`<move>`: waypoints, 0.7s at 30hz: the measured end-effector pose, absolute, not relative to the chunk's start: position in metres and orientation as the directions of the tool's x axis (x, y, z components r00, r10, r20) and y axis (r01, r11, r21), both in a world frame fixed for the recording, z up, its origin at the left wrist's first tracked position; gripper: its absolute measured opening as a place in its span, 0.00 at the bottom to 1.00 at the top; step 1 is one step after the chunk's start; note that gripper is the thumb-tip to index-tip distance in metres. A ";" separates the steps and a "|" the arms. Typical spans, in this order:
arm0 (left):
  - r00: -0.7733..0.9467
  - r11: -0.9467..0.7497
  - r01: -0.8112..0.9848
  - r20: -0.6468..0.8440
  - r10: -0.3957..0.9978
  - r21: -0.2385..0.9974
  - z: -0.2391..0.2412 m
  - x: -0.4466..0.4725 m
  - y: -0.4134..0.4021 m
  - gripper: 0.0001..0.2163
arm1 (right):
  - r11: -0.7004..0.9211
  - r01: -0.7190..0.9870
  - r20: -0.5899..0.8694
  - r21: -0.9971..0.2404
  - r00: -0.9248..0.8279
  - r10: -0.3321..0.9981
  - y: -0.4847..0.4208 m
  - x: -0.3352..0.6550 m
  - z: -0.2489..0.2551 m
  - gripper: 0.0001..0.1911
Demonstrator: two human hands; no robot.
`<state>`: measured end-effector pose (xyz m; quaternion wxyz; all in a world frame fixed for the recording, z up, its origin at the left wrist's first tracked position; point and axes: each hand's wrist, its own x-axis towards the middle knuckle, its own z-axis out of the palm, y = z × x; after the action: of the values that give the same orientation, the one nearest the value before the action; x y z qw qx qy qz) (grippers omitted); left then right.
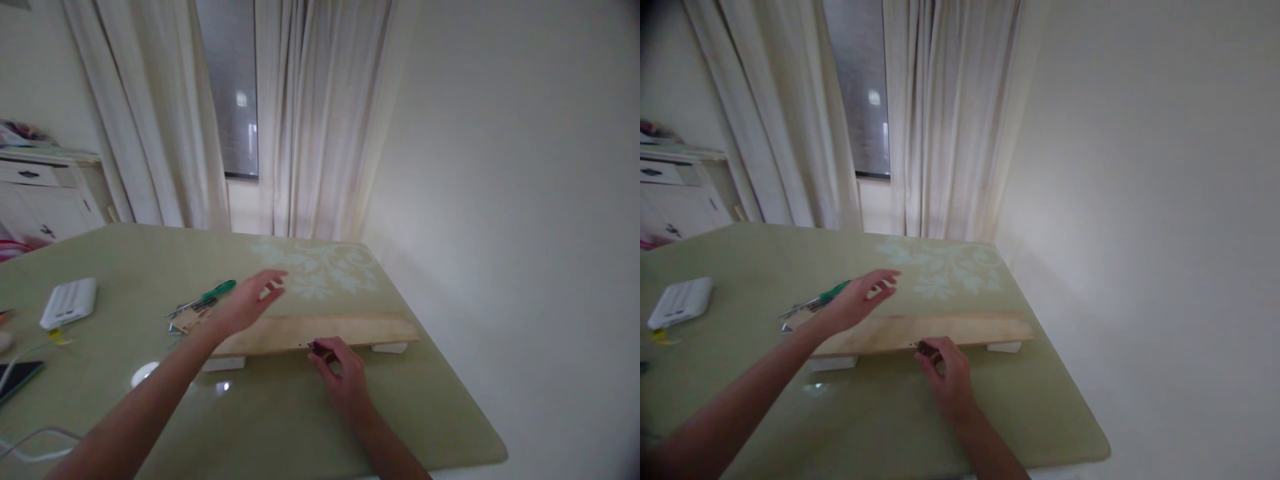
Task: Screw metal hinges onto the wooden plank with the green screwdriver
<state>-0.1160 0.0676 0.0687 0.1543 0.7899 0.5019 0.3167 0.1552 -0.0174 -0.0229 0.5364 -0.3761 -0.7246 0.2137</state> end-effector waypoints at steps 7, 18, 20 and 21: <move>0.686 -0.673 0.378 0.295 0.665 0.636 0.087 -0.019 0.012 0.09 | 0.519 0.149 0.528 -0.842 0.026 0.849 -0.013 0.167 -0.007 0.09; 0.209 -0.365 0.785 0.342 0.916 0.500 0.074 -0.097 0.077 0.11 | 0.421 0.592 0.591 -0.687 0.118 0.798 0.029 0.256 0.018 0.20; 0.010 -0.114 0.924 0.275 0.961 0.364 0.068 -0.136 0.090 0.12 | 0.336 0.601 0.576 -0.725 0.263 0.774 0.041 0.287 0.009 0.25; -0.025 -0.066 0.938 0.258 0.966 0.339 0.064 -0.154 0.095 0.13 | 0.302 0.577 0.555 -0.759 0.330 0.764 0.045 0.299 0.002 0.28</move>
<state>-0.1539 0.0952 0.0638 0.0318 0.6976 0.6825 0.2158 0.2991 0.0450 0.0022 0.5683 -0.5850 -0.5727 0.0822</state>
